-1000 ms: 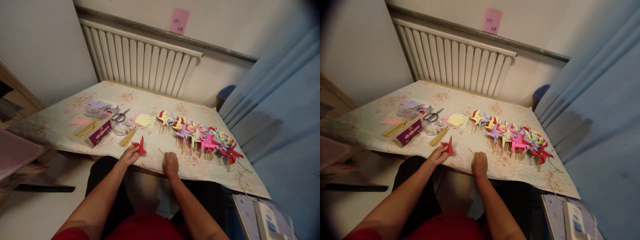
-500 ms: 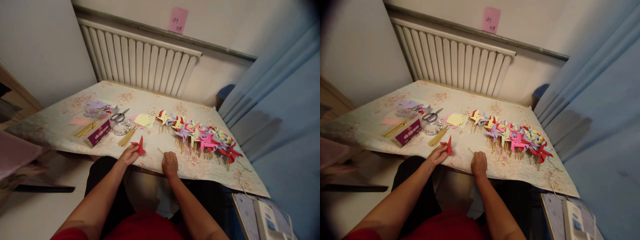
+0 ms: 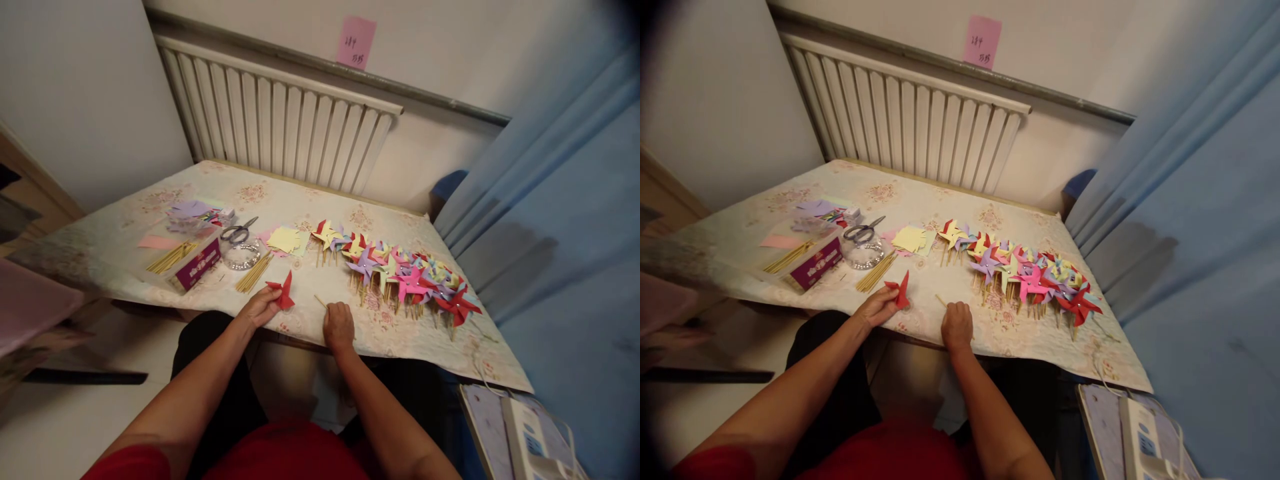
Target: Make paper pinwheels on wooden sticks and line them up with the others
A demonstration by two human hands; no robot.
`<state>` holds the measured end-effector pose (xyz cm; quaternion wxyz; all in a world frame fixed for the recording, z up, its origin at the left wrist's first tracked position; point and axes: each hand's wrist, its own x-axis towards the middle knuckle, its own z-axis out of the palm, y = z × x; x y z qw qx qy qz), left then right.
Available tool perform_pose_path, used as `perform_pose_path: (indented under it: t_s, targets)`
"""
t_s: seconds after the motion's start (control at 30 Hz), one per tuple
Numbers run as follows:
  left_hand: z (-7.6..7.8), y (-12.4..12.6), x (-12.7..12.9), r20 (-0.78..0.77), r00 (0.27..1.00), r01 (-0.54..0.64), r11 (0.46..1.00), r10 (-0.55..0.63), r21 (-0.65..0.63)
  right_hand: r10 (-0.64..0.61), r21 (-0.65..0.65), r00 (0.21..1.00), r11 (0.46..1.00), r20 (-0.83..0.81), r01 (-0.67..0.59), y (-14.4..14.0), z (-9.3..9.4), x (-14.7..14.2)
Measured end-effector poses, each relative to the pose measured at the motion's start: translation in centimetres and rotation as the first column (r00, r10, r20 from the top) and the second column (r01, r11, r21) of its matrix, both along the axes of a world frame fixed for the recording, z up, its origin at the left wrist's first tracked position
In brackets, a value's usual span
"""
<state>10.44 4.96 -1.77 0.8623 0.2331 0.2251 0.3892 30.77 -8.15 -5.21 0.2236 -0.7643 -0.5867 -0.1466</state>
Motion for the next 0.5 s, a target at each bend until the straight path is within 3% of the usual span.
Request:
perform_pose_path:
  t_s: [0.13, 0.23, 0.3, 0.37, 0.5]
  targets:
    - [1.7, -0.8, 0.2, -0.005, 1.0, 0.022, 1.0, -0.021, 0.008, 0.013, 0.018, 0.98, 1.0, -0.197, -0.009, 0.6, 0.8, 0.4]
    - [2.4, -2.1, 0.0, 0.07, 0.998, 0.006, 1.0, -0.006, -0.004, -0.008, 0.064, 0.859, 0.997, -0.512, 0.048, 1.0, 2.7, 0.5]
    - [2.6, -3.2, -0.2, 0.11, 0.994, 0.009, 0.999, -0.006, -0.031, -0.008, 0.074, 0.698, 0.993, -0.716, 0.088, 0.8, 4.5, 0.2]
    - [2.6, -4.4, -0.2, 0.14, 0.99, 0.02, 0.998, -0.012, -0.057, 0.043, 0.096, 0.474, 0.991, -0.879, 0.088, 0.1, 6.5, -0.5]
    - [3.3, -6.5, 0.1, 0.206, 0.977, 0.062, 0.996, -0.048, -0.061, 0.237, 0.244, 0.106, 0.968, -0.966, 0.058, -2.0, 10.0, -2.6]
